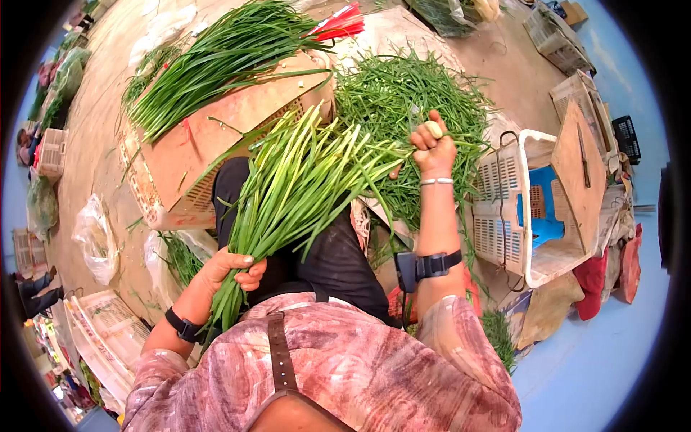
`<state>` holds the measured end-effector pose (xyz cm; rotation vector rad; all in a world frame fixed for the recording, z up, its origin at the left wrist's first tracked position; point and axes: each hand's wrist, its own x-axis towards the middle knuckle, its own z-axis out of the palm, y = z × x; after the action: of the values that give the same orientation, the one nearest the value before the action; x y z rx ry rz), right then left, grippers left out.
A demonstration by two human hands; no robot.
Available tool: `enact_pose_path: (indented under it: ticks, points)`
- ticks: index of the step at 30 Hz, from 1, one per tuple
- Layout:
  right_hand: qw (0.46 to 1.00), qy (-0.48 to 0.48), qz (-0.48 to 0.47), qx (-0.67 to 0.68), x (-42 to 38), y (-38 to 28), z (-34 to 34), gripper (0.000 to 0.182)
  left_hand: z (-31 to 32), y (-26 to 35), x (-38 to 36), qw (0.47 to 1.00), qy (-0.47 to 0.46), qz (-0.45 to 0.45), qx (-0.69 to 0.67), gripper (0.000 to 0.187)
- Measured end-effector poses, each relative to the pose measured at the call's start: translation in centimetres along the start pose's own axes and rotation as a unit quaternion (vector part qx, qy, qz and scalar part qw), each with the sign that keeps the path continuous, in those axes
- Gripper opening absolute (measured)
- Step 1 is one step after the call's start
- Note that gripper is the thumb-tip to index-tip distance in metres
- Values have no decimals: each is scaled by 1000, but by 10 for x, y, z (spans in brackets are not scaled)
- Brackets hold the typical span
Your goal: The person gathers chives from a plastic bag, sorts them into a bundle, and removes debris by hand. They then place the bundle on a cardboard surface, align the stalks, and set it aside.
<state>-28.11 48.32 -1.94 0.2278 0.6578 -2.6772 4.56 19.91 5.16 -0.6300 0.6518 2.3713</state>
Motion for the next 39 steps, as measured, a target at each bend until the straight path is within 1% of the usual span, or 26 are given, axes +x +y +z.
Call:
enact_pose_path:
  ticks: [2, 4, 6, 7, 9, 10, 11, 12, 13, 14, 16, 18, 19, 20, 21, 22, 24, 26, 28, 30, 32, 34, 36, 37, 38, 39]
  points:
    - [997, 57, -40, -39, 9, -19, -1, 21, -6, 0, -2, 1000, -12, -3, -3, 35]
    - [971, 118, -118, -169, 17, -45, -11, 17, -14, -1, -4, 999, -29, -14, -23, 31]
    - [912, 130, -121, -370, 14, -63, -9, 15, -19, -2, -5, 999, -31, -21, -27, 31]
    - [894, 93, -72, -432, 3, -63, 5, 19, -20, -2, -4, 999, -35, -26, -29, 31]
    - [840, -2, 1, -543, -28, -30, 51, 32, -12, -2, -5, 999, -18, -26, -33, 31]
    - [792, -23, 52, -608, -39, -10, 59, 52, -10, 0, -4, 999, -5, -24, -34, 32]
    - [789, -109, 57, -602, -48, 12, 56, 73, -10, 0, -3, 999, -5, -25, -32, 32]
    - [783, -115, 85, -606, -51, 39, 47, 82, -11, 0, -2, 999, -13, -26, -29, 32]
    - [685, -133, 24, -716, -55, 59, 42, 86, -12, 0, -2, 999, -18, -26, -27, 31]
    - [641, -120, -34, -757, -55, 69, 41, 70, -7, 0, -4, 999, -14, -27, -27, 31]
    - [623, -133, -58, -769, -42, 76, 22, 50, 6, 3, -5, 999, 27, -6, 23, 26]
    - [617, -155, -145, -758, -28, 66, 5, 26, 1, 2, -6, 999, 26, -8, 20, 27]
    - [600, -117, -101, -785, -22, 54, 11, 22, -2, 2, -5, 1000, 20, -13, 18, 27]
    - [620, -55, -108, -775, -10, 46, 5, 18, -1, 1, -6, 1000, 20, -9, 15, 27]
    - [557, 14, -177, -811, 0, 33, -2, 15, 2, 1, -6, 999, 32, -12, 16, 27]
    - [544, 45, -184, -817, 24, 21, -31, 14, 3, 2, -5, 999, 43, -13, 17, 27]
    - [742, 63, -62, -664, 24, 11, 3, 17, 2, 4, -3, 999, 47, -11, 22, 29]
    - [789, -62, -5, -611, -4, 26, 60, 27, 5, 1, -5, 998, 57, -24, 24, 32]
    - [728, -119, 40, -674, -23, 54, 103, 47, 14, 3, -2, 995, 87, -8, 52, 35]
    - [595, -186, -96, -776, -14, 93, 88, 69, 18, 3, 0, 994, 99, -8, 39, 36]
    - [588, -218, -10, -779, -7, 111, 80, 83, 22, 2, 0, 989, 111, 20, 101, 33]
    - [644, -261, 4, -719, -1, 115, 72, 70, 20, 0, -1, 988, 109, 32, 101, 31]
    - [636, -206, 8, -744, 7, 108, 69, 56, 18, 0, -1, 985, 107, 34, 130, 31]
    - [623, -213, -56, -751, 4, 103, 72, 37, 16, -1, -1, 985, 106, 33, 130, 31]
    - [622, -212, -57, -751, 3, 98, 75, 37, 15, 0, -1, 987, 104, 22, 119, 39]
    - [564, -204, -103, -793, 0, 91, 79, 30, 14, 0, -1, 989, 103, 11, 109, 46]
